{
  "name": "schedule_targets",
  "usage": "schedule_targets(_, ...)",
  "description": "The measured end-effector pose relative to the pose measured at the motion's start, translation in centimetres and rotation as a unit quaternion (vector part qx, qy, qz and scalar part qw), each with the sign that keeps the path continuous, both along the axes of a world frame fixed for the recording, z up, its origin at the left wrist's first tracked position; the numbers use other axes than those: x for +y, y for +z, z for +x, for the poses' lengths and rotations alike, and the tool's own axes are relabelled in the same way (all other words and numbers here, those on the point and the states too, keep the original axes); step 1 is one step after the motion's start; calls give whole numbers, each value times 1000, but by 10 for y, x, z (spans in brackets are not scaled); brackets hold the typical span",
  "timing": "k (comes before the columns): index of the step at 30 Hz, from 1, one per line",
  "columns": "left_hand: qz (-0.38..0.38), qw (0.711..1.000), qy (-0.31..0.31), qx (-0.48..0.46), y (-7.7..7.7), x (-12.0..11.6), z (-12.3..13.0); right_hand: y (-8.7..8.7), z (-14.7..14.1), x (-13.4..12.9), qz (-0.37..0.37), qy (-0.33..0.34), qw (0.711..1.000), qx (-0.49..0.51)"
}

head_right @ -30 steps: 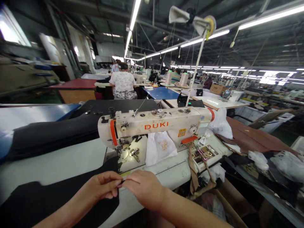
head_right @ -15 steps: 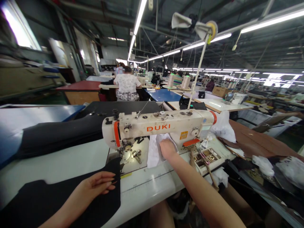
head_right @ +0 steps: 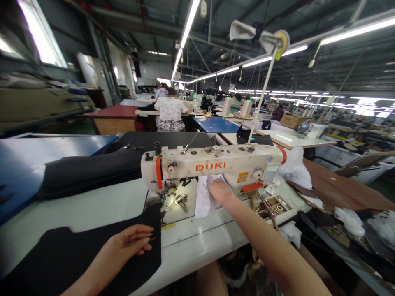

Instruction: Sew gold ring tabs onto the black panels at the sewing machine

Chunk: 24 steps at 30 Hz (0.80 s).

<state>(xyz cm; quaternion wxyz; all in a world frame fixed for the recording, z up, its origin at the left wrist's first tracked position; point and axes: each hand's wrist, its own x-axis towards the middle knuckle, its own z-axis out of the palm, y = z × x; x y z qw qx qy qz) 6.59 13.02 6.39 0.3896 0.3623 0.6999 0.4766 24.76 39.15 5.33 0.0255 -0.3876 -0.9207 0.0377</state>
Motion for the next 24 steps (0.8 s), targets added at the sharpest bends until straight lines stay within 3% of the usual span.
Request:
schedule_targets(6,15,1000,10,2,6,-6,0,21,6,-13,-42,-19,994,95)
schedule_targets(11,64,998,21,-7,7,1,12,32,-3,-73,-142,46,970,191)
schedule_targets(16,131,990,38,32,8,5,21,26,-11,-139,-300,113,877,358)
schedule_targets(19,129,989,26,63,13,-2,19,22,-13,-156,-290,96,867,394)
schedule_targets(24,120,992,22,43,16,-11,12,22,-17,-160,-255,110,879,389)
